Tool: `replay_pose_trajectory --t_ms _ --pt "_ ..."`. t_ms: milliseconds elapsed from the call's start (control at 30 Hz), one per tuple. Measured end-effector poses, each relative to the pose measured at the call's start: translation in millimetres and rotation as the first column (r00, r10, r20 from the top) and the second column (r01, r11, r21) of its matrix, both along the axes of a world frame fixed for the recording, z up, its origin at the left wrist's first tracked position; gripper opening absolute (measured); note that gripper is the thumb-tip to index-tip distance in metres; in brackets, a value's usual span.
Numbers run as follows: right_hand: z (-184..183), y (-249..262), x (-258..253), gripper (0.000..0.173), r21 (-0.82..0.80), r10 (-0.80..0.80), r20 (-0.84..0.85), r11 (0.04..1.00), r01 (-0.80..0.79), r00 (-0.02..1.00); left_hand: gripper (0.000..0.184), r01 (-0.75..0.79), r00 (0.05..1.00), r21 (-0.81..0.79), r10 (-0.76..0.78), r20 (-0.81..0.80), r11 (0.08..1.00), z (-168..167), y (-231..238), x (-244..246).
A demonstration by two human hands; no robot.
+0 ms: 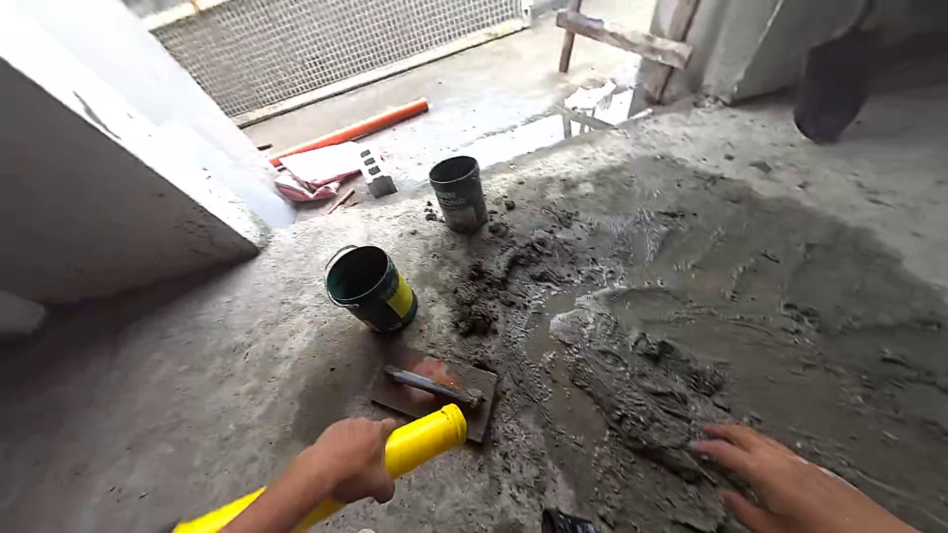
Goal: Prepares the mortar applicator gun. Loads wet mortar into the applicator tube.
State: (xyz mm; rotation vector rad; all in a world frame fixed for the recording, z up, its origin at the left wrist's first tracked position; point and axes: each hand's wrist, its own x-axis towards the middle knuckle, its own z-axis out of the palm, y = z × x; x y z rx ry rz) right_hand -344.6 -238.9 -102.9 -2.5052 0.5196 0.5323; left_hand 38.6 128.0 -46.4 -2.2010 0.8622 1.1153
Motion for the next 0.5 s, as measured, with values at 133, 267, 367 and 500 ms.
replay_pose_trajectory --t_ms 133,267,367,500 --pt "45.7 16.5 72.6 0.044 0.052 0.222 -0.108 0.975 -0.217 0.969 0.081 -0.300 0.954 -0.296 0.282 -0.104 0.907 -12.6 42.4 3.0" --pt "63.5 43.6 190.2 0.053 0.001 0.353 -0.146 0.934 -0.357 0.924 0.088 -0.543 0.833 -0.563 0.487 -0.264 0.624 -28.2 90.4 6.1" --pt "68.8 76.8 285.7 0.054 -0.029 0.361 0.001 0.932 -0.360 0.933 0.088 -0.623 0.737 -0.666 0.592 -0.325 0.411 -28.9 110.3 34.4" --pt "71.8 146.3 358.0 0.048 -0.102 0.453 0.130 0.891 -0.442 0.882 0.081 -0.494 0.789 -0.633 0.613 -0.039 0.596 31.6 92.3 128.8"
